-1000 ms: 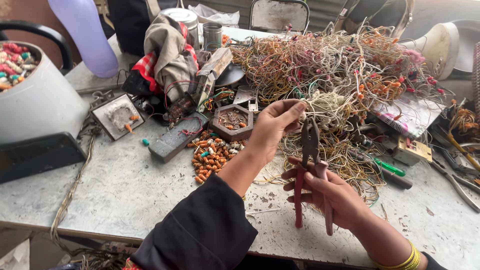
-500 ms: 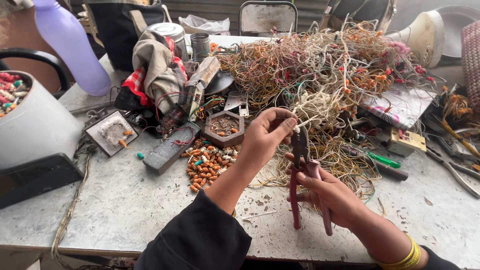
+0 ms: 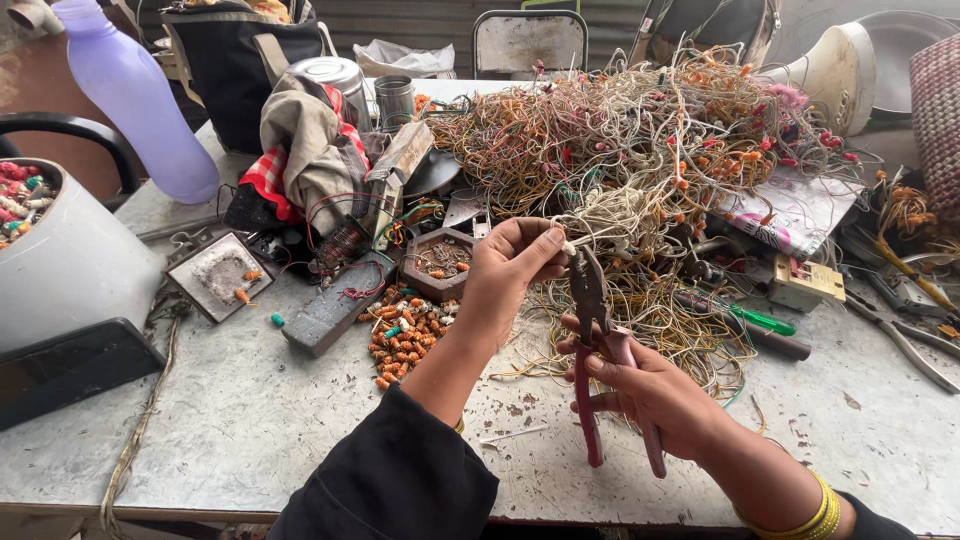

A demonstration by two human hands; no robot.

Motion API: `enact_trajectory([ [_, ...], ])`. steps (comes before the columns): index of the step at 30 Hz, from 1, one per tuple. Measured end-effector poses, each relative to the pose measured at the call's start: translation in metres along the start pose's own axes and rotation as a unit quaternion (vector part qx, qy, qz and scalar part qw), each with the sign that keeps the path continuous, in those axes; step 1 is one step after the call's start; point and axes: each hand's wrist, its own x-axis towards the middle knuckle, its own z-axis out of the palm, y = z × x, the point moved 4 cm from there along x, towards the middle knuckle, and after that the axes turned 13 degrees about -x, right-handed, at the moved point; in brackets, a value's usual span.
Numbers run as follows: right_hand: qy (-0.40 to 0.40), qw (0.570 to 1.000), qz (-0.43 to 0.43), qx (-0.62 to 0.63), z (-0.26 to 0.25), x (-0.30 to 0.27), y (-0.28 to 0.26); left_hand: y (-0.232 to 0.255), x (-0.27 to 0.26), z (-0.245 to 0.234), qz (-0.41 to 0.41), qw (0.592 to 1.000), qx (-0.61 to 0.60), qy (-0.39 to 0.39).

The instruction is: The person uses pliers to cut small orange plastic beads off tangled wires. The person repeatedly picks up wire strands, positions the pliers, and snips the beads, dropping them onto the table.

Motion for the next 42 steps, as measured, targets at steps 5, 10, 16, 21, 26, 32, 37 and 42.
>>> enact_trajectory([
  [5, 0.005, 1.000, 0.006, -0.017, -0.003, 0.001, 0.001, 0.006, -0.005, 0.004, -0.013, 0.998, 0.050, -0.020],
  [10, 0.023, 0.999, 0.000, -0.031, -0.011, 0.003, 0.002, 0.003, -0.007, 0.007, -0.041, 0.993, 0.086, -0.064],
  [16, 0.020, 0.992, 0.005, -0.123, -0.016, 0.004, -0.004, 0.003, -0.005, 0.004, -0.100, 0.988, 0.109, -0.051],
  [21, 0.000, 0.976, -0.024, -0.216, -0.015, 0.001, -0.012, 0.004, 0.001, -0.007, -0.163, 0.975, 0.153, -0.011],
  [26, 0.003, 0.985, -0.035, -0.170, -0.013, 0.003, -0.014, 0.003, 0.000, -0.007, -0.147, 0.973, 0.178, 0.021],
  [32, 0.038, 0.990, -0.010, -0.138, -0.018, 0.008, -0.003, 0.006, -0.015, 0.014, -0.057, 0.976, 0.208, -0.007],
  [37, 0.050, 0.986, -0.046, -0.151, -0.019, 0.009, 0.000, 0.011, -0.025, 0.029, -0.007, 0.963, 0.268, -0.027],
  [42, 0.046, 0.994, 0.004, -0.097, -0.014, 0.007, 0.001, 0.018, -0.027, 0.036, 0.018, 0.936, 0.351, -0.036],
])
